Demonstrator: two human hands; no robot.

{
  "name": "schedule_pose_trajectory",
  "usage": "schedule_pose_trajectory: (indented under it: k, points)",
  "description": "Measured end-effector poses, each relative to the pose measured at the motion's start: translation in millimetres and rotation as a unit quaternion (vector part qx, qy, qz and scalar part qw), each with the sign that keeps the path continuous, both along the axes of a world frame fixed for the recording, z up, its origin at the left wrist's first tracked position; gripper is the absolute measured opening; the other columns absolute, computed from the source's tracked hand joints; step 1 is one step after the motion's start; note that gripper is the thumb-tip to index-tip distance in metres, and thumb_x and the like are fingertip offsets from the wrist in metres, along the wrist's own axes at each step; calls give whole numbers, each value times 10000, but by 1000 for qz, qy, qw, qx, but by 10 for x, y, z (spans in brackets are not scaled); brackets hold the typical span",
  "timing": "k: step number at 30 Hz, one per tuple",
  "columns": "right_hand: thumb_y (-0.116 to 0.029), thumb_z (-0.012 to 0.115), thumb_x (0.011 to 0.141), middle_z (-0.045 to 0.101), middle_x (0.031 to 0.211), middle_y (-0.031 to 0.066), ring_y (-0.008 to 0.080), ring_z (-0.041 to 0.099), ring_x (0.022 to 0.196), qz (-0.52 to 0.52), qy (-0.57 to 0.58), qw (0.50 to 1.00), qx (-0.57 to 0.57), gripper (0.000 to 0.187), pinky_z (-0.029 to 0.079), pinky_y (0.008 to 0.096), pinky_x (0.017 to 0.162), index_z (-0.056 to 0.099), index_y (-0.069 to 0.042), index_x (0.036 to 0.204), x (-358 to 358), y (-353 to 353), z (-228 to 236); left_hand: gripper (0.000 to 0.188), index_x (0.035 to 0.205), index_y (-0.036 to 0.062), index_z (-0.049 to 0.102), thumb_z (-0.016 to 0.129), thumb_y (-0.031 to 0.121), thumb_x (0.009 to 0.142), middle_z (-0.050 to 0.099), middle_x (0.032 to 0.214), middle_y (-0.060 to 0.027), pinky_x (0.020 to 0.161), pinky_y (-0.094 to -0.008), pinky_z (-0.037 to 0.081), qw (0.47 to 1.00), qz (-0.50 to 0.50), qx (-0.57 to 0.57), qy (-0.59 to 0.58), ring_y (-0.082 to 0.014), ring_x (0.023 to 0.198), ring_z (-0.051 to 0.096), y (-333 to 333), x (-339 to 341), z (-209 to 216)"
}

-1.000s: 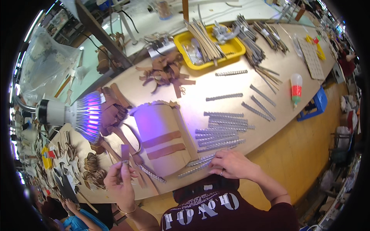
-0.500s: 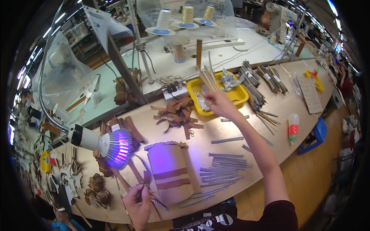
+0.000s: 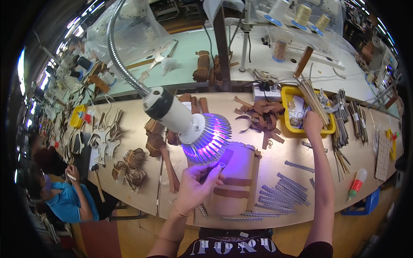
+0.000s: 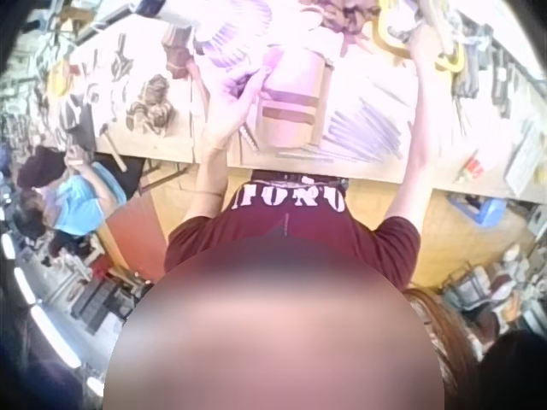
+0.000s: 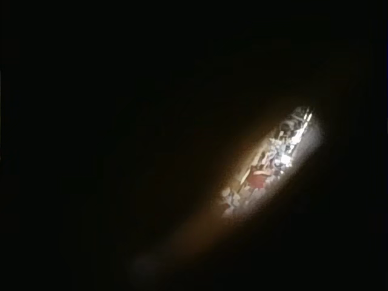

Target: The person wraps a braided silver cord around a cylindrical cardboard form, secures it with small leather strips, and uses pliers to crimp metal fasteners. They repeat this process multiple times, adding additional braided cords and leather pieces to the form.

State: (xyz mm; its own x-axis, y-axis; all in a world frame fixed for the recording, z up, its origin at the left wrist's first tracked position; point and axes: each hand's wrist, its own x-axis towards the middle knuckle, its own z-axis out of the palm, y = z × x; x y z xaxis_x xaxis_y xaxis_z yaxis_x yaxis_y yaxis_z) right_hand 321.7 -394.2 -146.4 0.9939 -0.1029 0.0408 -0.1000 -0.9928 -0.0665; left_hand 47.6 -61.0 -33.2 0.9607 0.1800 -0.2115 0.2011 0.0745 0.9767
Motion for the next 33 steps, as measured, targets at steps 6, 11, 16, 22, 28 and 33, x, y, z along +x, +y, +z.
schedule_pose_trajectory:
  k: [6,11,16,22,28,33]
  points:
    - [-133,760,759,643,959,272,465,629,954,7,-73,995,63,469,517,511,821,506,-30,1140,1,-28,-216,194,1047,-53,668,601,109,963,697,864,-67,692,-244,531,999,-26,12,-17,-99,741,648,12,48,-44]
    - [-67,707,733,639,975,298,450,619,993,38,-86,982,162,465,498,476,870,518,22,1148,244,-195,-218,179,1040,-43,662,610,107,958,694,854,-67,690,-243,529,999,-23,19,-18,-105,743,652,14,58,-81]
    - [-171,593,828,667,989,277,396,655,961,-46,-52,943,326,427,494,447,869,580,70,1181,165,-266,8,178,1070,-25,637,613,112,959,690,862,-62,670,-226,516,997,-40,45,-50,-100,728,648,-37,181,-77]
    - [-122,551,867,657,915,250,351,668,868,-7,-108,972,207,470,515,421,772,485,33,1306,-513,-223,383,170,1055,-23,638,602,115,962,683,859,-41,686,-213,517,983,-131,125,-33,-66,720,624,-180,337,-1]
    - [-394,533,993,655,847,58,124,552,794,3,27,831,556,478,464,300,707,566,20,1231,-1456,247,687,199,1097,-33,623,574,116,974,679,894,-53,748,-229,531,982,-164,86,-25,-89,822,645,-295,396,78]
    - [-317,448,1043,529,813,-30,63,463,791,117,137,712,679,429,407,204,741,573,-1,1303,-2183,895,787,222,1107,-57,611,590,115,967,678,897,-75,774,-245,539,977,-196,76,-44,-111,828,650,-281,664,121]
